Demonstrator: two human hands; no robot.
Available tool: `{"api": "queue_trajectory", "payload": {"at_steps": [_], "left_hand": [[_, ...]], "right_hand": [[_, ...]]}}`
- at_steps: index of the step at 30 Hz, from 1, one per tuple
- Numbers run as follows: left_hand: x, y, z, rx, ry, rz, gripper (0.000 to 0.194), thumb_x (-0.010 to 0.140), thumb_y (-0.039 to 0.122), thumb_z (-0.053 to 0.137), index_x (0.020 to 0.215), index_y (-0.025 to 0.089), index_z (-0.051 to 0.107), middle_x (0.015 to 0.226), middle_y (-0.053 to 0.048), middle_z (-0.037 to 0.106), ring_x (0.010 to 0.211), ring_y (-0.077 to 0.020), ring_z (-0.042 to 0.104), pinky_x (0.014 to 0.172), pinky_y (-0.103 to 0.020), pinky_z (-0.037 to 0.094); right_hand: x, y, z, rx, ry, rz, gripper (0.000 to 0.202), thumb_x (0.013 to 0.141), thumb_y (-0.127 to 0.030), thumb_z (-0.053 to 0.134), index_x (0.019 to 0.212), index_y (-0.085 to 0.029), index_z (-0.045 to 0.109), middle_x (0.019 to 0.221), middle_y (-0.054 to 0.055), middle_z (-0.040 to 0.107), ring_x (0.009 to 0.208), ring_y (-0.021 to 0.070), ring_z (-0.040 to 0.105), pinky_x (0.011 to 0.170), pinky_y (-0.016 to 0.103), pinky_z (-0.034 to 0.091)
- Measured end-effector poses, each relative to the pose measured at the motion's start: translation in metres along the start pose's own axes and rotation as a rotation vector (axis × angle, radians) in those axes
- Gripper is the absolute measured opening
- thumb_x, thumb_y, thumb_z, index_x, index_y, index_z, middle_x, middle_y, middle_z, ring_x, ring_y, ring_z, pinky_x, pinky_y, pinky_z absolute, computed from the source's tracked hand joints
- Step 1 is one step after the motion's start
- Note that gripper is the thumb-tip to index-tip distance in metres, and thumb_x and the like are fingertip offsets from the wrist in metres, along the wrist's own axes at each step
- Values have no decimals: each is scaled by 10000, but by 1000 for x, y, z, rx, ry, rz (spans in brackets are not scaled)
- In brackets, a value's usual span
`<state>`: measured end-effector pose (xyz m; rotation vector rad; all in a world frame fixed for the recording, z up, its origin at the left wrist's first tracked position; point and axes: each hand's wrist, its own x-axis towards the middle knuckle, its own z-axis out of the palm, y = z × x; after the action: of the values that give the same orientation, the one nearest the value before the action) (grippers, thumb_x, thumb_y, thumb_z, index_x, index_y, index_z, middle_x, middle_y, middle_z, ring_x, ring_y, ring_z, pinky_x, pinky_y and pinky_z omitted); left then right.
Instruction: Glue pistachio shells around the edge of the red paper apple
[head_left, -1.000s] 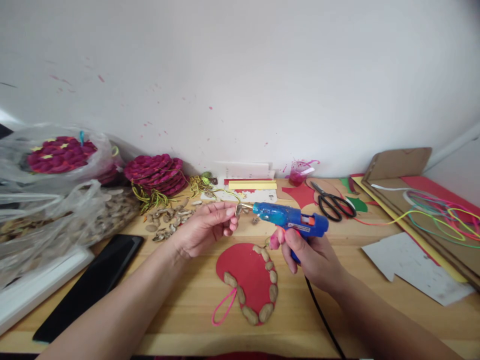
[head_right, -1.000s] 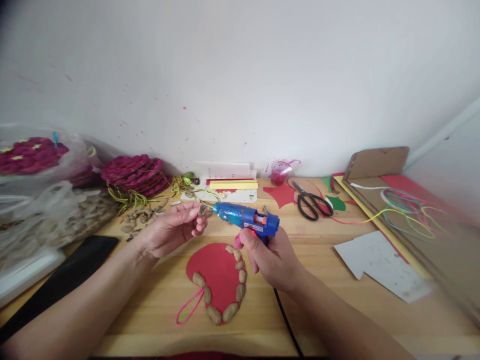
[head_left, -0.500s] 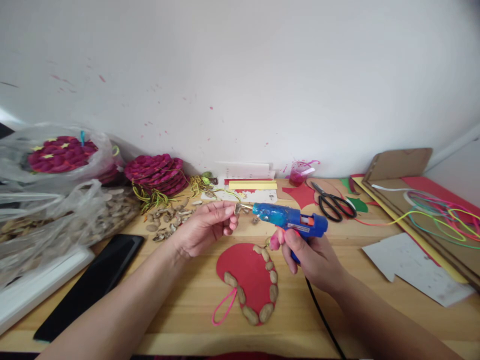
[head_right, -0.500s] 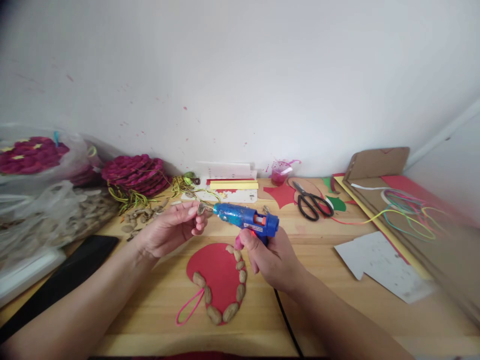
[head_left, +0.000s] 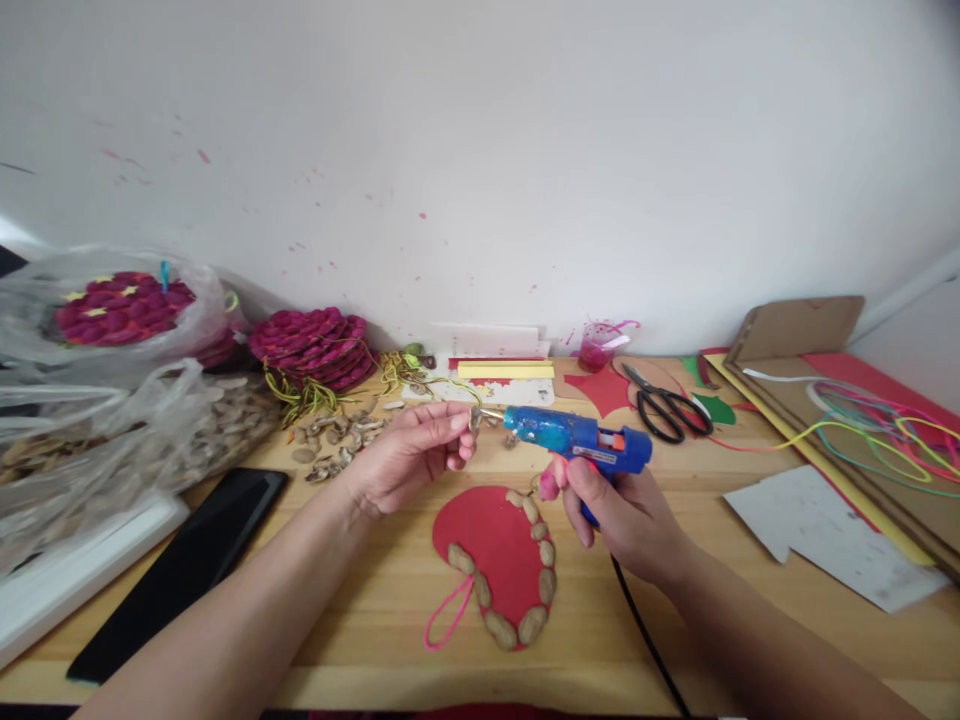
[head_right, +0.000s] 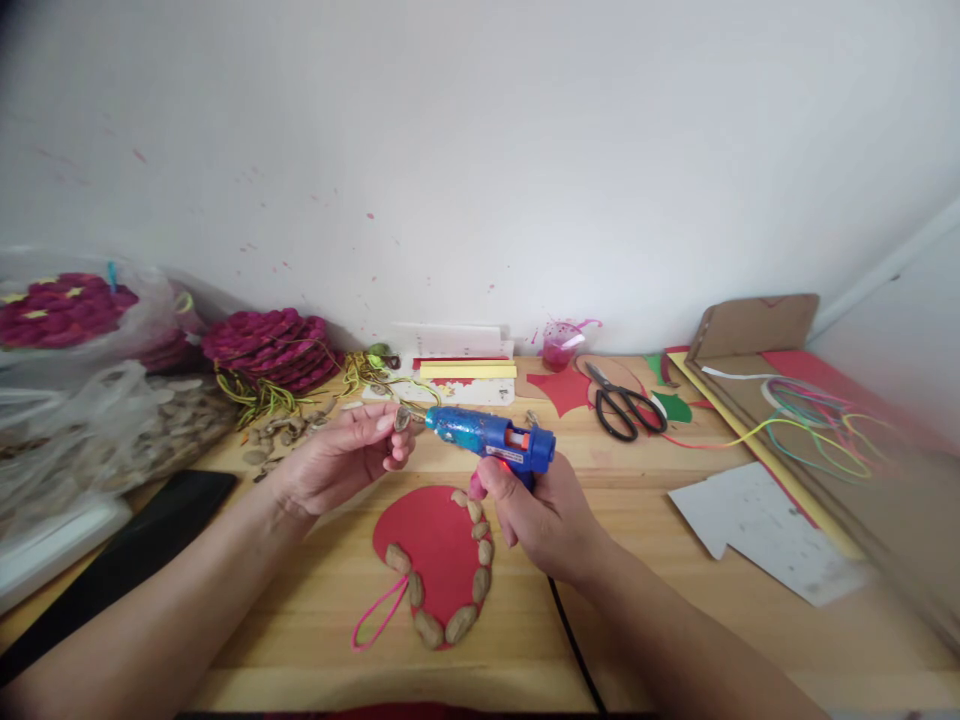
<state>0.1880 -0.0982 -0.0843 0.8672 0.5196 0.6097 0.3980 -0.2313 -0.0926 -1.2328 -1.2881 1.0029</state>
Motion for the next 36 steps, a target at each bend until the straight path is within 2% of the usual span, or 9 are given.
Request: {"api": "queue_trajectory", "payload": {"at_steps": [2, 7, 15, 21, 26, 36], "left_hand": [[-1, 0, 0, 2, 2, 3, 278, 682, 293, 913, 764, 138, 698, 673, -31, 642, 587, -98, 586, 526, -170, 441], [-1, 0, 0, 3, -20, 21, 277, 694, 292, 904, 723, 129, 682, 655, -19, 610, 594, -97, 575, 536, -178, 438], [1, -1, -3, -26, -18, 57, 242, 741, 277, 874, 728, 130, 683, 653, -17, 614, 600, -90, 554, 539, -180, 433], [0, -1, -3, -34, -10, 54, 235, 738, 266, 875, 749, 127, 686, 649, -23, 630, 593, -94, 569, 538, -180, 439], [0, -1, -3, -42, 1, 45, 239, 727, 256, 884, 753, 129, 682, 644, -24, 633, 591, -96, 576, 537, -177, 439], [0, -1, -1, -40, 13, 43, 255, 707, 260, 898, 758, 126, 687, 644, -26, 638, 587, -97, 579, 535, -177, 444]], "right_hand": [[0, -1, 0, -16, 7, 4, 517, 957, -660, 526, 815, -170, 611, 561, -21, 572, 361, 71, 444, 419, 249, 339], [1, -2, 0, -69, 28, 11, 532, 976, -657, 492, 822, -167, 634, 420, -58, 457, 369, 95, 425, 441, 260, 329], [-5, 0, 0, 17, -81, -2, 498, 977, -639, 509, 867, -171, 638, 471, -41, 499, 408, 111, 462, 448, 271, 375], [-4, -3, 1, -30, -73, 10, 490, 967, -646, 516, 802, -196, 616, 478, -28, 505, 418, 121, 468, 433, 269, 383], [-4, -3, 0, -45, -78, -12, 477, 976, -625, 515, 739, -216, 578, 465, -39, 488, 421, 118, 444, 558, 328, 496], [-4, -7, 2, -70, -71, -17, 465, 985, -613, 504, 778, -205, 586, 457, -46, 498, 428, 114, 439, 573, 322, 496]]}}
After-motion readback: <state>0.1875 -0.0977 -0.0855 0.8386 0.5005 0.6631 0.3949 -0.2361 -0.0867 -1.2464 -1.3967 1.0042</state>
